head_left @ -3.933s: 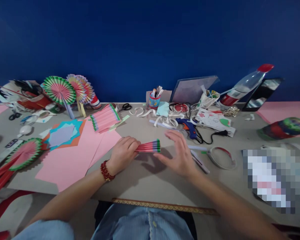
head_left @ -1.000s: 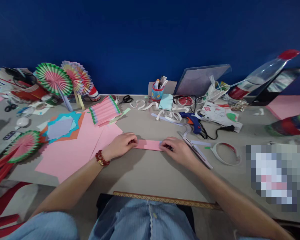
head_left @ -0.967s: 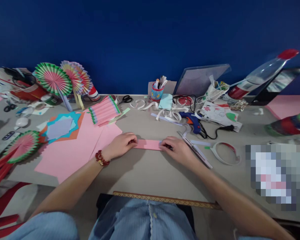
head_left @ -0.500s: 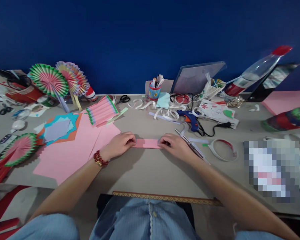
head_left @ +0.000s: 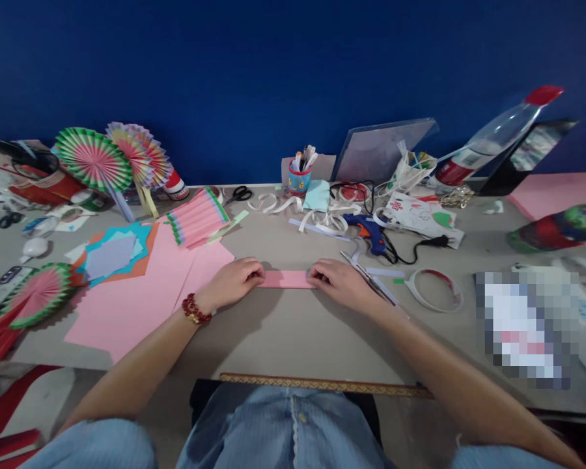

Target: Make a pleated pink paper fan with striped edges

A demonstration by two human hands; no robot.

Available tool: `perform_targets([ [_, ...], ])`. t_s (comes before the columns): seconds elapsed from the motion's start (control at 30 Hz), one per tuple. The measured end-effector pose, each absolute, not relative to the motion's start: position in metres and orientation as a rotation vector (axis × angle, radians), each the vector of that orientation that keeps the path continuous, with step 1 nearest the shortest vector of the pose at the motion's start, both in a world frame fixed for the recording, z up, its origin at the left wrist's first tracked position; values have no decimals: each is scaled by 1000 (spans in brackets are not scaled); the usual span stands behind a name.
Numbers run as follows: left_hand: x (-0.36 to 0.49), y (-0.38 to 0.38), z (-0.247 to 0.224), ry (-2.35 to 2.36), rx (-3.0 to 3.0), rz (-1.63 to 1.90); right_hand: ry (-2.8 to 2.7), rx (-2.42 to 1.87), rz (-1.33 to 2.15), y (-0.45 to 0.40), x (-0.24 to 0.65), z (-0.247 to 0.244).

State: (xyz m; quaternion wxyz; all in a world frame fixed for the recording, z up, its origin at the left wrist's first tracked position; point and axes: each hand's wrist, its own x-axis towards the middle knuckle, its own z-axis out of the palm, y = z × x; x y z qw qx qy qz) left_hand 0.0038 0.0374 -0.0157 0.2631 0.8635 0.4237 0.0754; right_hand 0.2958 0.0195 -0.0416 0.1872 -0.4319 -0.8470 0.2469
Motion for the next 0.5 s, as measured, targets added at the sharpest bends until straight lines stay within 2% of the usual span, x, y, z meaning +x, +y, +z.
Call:
perform_targets([
  [0.5, 4, 36, -18, 1167, 2338, 209, -2326, -1249, 701, 17, 295, -41],
])
